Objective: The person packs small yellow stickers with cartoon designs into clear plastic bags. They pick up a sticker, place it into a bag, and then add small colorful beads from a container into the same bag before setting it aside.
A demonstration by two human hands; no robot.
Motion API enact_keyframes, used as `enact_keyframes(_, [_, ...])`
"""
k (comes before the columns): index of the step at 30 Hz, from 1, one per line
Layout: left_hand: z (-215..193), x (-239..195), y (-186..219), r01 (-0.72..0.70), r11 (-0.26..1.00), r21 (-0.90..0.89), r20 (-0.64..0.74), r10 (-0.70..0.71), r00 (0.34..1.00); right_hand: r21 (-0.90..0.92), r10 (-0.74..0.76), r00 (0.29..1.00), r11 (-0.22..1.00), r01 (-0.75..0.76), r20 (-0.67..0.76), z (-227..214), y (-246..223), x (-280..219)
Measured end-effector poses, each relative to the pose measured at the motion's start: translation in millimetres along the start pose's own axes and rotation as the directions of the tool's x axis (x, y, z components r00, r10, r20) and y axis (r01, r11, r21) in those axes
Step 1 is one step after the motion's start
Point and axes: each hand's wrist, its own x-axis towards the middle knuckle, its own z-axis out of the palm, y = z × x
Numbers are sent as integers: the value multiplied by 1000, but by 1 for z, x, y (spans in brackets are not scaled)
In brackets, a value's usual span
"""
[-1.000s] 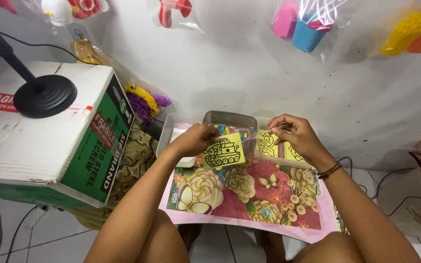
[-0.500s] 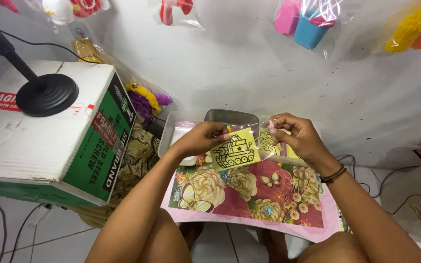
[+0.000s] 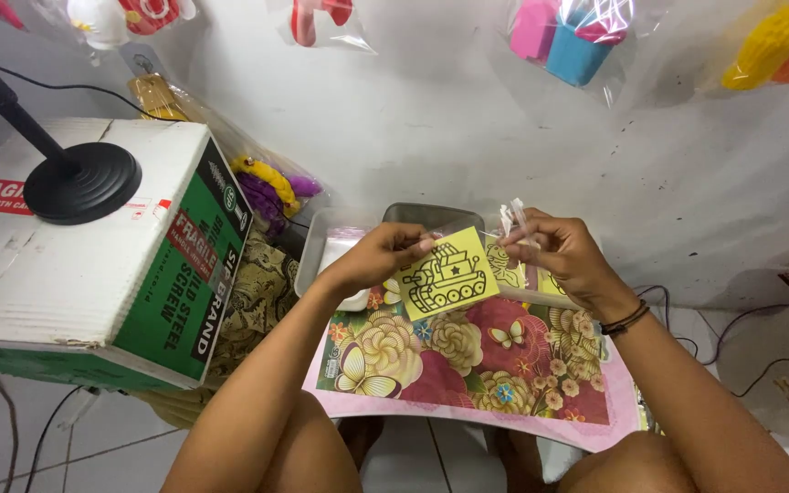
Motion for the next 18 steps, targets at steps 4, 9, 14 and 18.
enact_keyframes(4, [3,-10,17,-31,999,-24,-16,30,999,-9,-32,997,999,33,64,16,-28,-2])
enact_keyframes(9, [10,-11,21,-44,999,-14,34,44,998,-49,-46,998,998,48,40,26,-37,-2])
enact_keyframes(14, [12,-16,28,-15,999,-33,60,17,998,-91,-23,1000,996,25,22,26,-32,-1])
enact_keyframes(18, [14,-16,29,-11,999,-30,73,13,997,-124,-38,999,991,41,30,32,-31,-3])
